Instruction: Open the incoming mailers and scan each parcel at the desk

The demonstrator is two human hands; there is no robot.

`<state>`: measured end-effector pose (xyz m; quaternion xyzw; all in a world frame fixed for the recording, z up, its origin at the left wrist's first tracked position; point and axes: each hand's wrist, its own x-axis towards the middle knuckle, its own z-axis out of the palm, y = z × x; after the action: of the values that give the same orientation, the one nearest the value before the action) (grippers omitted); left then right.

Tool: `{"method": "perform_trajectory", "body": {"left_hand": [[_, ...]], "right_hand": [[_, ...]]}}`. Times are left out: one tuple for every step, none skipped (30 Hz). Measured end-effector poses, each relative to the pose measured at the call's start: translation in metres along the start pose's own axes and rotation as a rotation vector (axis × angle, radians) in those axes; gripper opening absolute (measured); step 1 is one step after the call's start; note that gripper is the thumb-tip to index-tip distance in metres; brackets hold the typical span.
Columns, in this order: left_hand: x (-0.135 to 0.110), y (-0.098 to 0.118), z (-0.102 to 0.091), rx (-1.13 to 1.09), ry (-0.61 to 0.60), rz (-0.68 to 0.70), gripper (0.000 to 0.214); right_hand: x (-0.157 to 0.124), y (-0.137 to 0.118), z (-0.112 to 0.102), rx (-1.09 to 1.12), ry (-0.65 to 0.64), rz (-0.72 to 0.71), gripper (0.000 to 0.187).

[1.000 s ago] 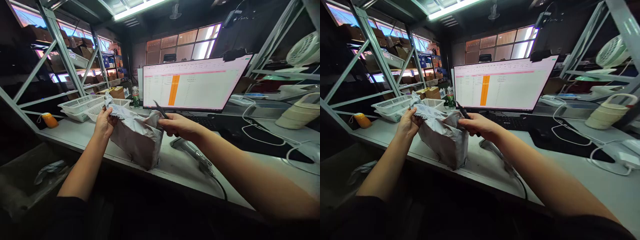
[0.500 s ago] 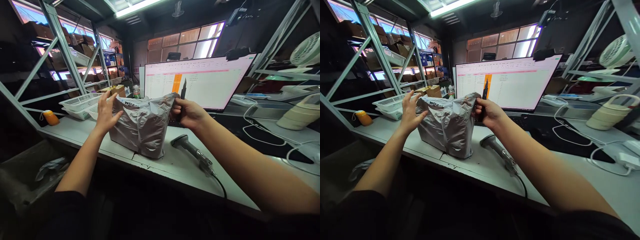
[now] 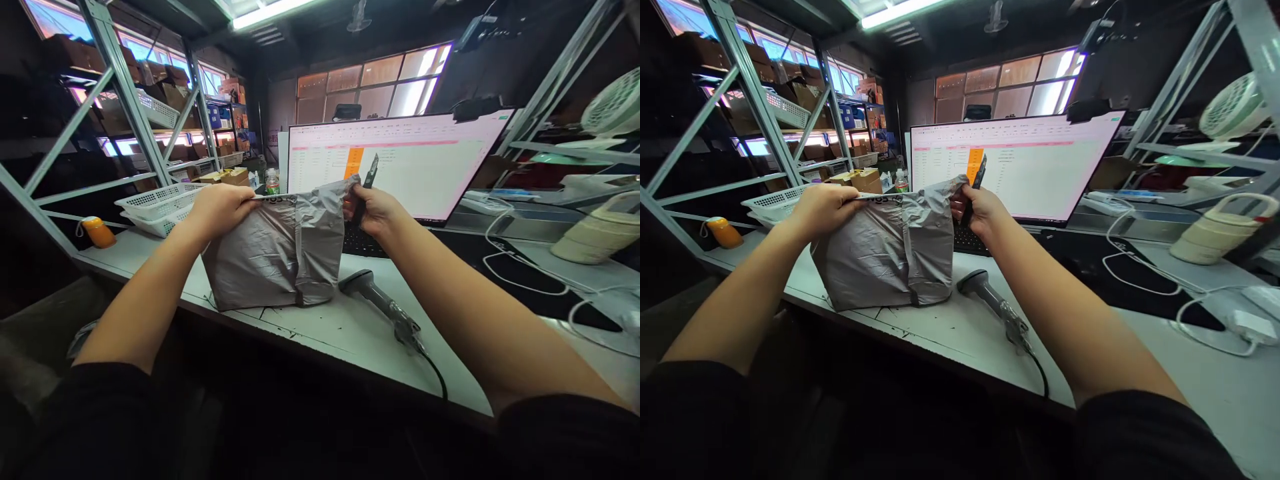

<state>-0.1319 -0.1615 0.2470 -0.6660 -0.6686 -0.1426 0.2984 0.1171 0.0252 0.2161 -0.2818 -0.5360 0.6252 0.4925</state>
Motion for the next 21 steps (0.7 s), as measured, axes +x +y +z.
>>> {"method": "perform_trajectory", "body": {"left_hand": [[0.002,0.004,-0.003,0.006,-0.017,-0.012,0.038],[0.003,0.008,-0.005,0.006,-0.032,-0.032,0.037],[0.005,0.011,-0.006,0.001,-0.042,-0.056,0.036],[0.007,0.014,-0.006,-0.012,-0.048,-0.079,0.036],[0.008,0.016,-0.005,-0.038,-0.052,-0.098,0.035],[0.01,0.018,-0.005,-0.079,-0.054,-0.114,0.034],[0.013,0.019,-0.005,-0.133,-0.055,-0.126,0.033],[0.016,0.019,-0.005,-0.195,-0.058,-0.138,0.032],[0.02,0.02,-0.005,-0.258,-0.062,-0.152,0.032],[0.023,0.02,-0.006,-0.315,-0.066,-0.168,0.032],[0.026,0.021,-0.007,-0.361,-0.071,-0.184,0.033],[0.029,0.023,-0.009,-0.397,-0.076,-0.193,0.033],[0.031,0.025,-0.011,-0.423,-0.079,-0.194,0.033],[0.032,0.027,-0.013,-0.439,-0.08,-0.185,0.033],[0.032,0.029,-0.016,-0.446,-0.08,-0.172,0.033],[0.031,0.032,-0.019,-0.446,-0.079,-0.156,0.033],[0.03,0.034,-0.021,-0.441,-0.077,-0.14,0.032],[0.028,0.036,-0.024,-0.431,-0.072,-0.127,0.032],[0.025,0.037,-0.026,-0.421,-0.067,-0.116,0.032],[0.023,0.038,-0.027,-0.414,-0.061,-0.107,0.032],[0.02,0.039,-0.028,-0.41,-0.055,-0.101,0.031]], "right_hand": [[0.005,0.0,0.0,-0.048,0.032,-0.008,0.012],[0.008,0.0,-0.001,-0.099,0.077,-0.026,0.015],[0.008,-0.002,-0.001,-0.157,0.116,-0.071,0.019],[0.005,-0.004,-0.002,-0.229,0.131,-0.159,0.023],[-0.002,-0.006,-0.002,-0.32,0.125,-0.277,0.028],[-0.013,-0.009,-0.001,-0.439,0.098,-0.415,0.031],[-0.026,-0.011,0.001,-0.587,0.057,-0.559,0.033],[-0.042,-0.012,0.004,-0.758,0.005,-0.693,0.034],[-0.059,-0.012,0.008,-0.943,-0.049,-0.806,0.034],[-0.075,-0.012,0.012,-1.125,-0.098,-0.894,0.033],[-0.091,-0.01,0.018,-1.292,-0.144,-0.961,0.035],[-0.104,-0.008,0.023,-1.434,-0.185,-1.014,0.037],[-0.115,-0.005,0.029,-1.55,-0.224,-1.053,0.04],[-0.124,-0.003,0.034,-1.641,-0.262,-1.084,0.043],[-0.13,-0.001,0.039,-1.707,-0.294,-1.111,0.045],[-0.134,0.0,0.043,-1.753,-0.32,-1.135,0.046],[-0.136,0.001,0.047,-1.785,-0.339,-1.157,0.046],[-0.138,0.002,0.05,-1.807,-0.351,-1.178,0.046],[-0.139,0.001,0.054,-1.823,-0.357,-1.196,0.046],[-0.14,0.001,0.057,-1.835,-0.362,-1.213,0.046],[-0.14,0.001,0.059,-1.846,-0.37,-1.228,0.046]]}}
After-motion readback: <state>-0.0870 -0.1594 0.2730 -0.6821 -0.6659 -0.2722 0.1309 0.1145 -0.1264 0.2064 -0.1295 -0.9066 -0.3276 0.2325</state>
